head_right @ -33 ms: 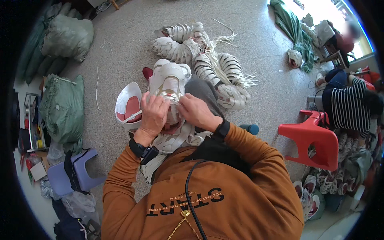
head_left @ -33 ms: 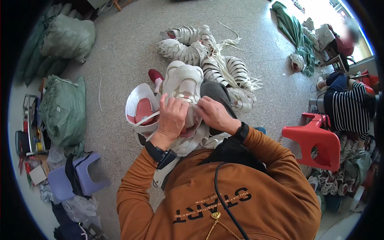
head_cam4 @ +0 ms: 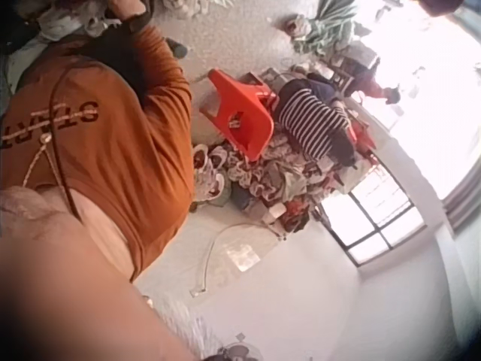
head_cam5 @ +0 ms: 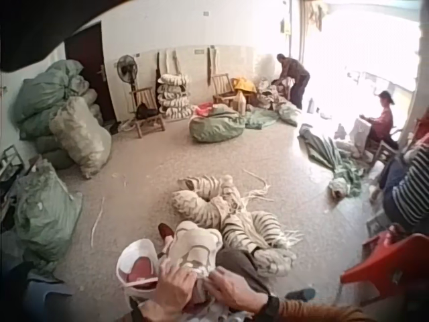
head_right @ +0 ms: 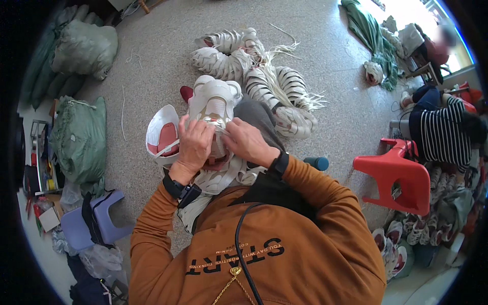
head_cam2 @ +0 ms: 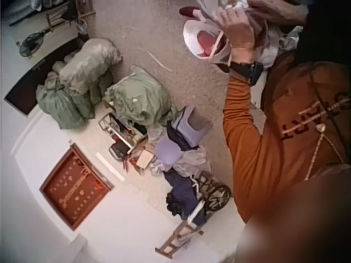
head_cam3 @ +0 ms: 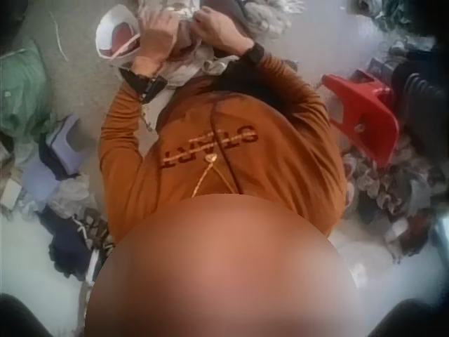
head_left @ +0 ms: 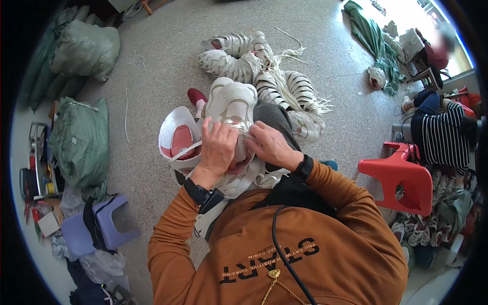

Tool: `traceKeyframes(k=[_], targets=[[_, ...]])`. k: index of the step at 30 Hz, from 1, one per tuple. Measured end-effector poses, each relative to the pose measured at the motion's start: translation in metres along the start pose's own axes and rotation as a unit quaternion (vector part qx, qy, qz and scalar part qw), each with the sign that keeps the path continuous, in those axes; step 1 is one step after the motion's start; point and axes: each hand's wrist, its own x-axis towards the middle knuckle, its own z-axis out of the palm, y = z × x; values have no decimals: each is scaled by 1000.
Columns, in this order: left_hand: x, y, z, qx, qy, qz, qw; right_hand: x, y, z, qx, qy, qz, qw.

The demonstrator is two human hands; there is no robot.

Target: Lacing white sneakers in a shoe manufacturing facility.

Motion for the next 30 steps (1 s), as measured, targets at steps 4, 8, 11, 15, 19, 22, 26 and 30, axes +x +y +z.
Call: traceKeyframes(k=[4,8,11,15,19,22,26,30], targets=[[3,-2,-12,-12,-12,4,1000,3,-1,2,-31,22,-26,999],[-31,-11,-44,-36,-50,-22,998,5,6,-3,-46,7,-35,998],[-76,-32,-92,14,-104,-95,990,5,8,-7,-36,-20,9,999],[-140,-52,-146,49,-160,-166,972,6,14,-2,-39,16,-3,999],[-158,-44,-157,-44,-306,-227,924,6,8,-2,4,-9,2,1000],[-102,-23,-135,-207,-294,-239,902,1,2,-4,37,-9,14,999],[-21,2,-61,-142,18,-130,981,-11,-2,-4,77,10,-13,997],[12,0,-15,3,42,-37,998,-17,-5,-10,103,-29,21,994]])
